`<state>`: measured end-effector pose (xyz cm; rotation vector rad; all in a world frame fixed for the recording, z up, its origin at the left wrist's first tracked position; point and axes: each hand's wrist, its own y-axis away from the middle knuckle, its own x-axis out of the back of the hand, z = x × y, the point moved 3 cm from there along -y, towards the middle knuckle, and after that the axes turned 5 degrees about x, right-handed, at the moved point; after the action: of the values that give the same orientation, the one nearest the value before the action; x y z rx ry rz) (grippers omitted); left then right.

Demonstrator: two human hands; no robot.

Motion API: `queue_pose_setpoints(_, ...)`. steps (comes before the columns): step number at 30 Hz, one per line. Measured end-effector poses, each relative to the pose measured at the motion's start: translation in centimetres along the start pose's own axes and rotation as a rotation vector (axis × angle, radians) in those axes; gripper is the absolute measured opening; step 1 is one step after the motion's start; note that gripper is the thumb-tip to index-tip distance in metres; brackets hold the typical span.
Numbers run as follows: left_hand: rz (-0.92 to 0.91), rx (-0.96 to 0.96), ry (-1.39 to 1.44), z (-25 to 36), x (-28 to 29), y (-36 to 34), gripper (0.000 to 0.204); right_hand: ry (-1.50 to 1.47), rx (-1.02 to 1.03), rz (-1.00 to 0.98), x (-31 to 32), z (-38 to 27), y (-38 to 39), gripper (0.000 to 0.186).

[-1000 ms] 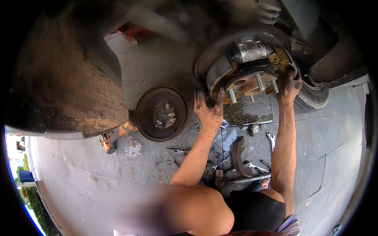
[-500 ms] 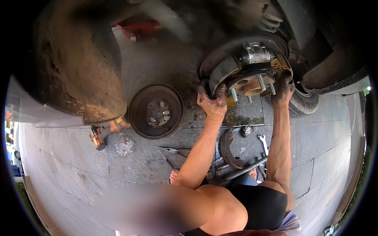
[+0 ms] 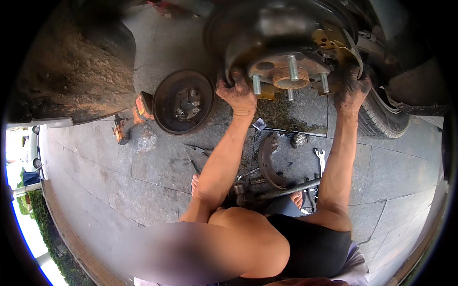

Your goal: The person installs brake shoes and springs onto a wheel hub assembly using pliers and by hand.

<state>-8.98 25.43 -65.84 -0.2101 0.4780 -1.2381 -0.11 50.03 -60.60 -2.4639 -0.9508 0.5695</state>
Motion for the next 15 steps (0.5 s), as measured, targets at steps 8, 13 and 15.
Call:
queue_pose_setpoints(8, -0.563, -0.142, -0.459, 1.0, 2.9, -2.2, 0.027, 0.098, 0.065, 0.03, -0.9, -2.1, 0.0, 0.049)
queue_pose_setpoints(13, -0.958, 0.135, -1.004, 2.1, 4.8, -4.6, 0.028, 0.032, 0.023, 0.006, -1.2, -2.3, 0.2, 0.053)
queue_pose_setpoints(15, -0.741, -0.055, -0.868, 1.8, 4.4, -3.7, 0.023, 0.069, -0.003, -0.053, -0.9, -2.5, 0.4, 0.057)
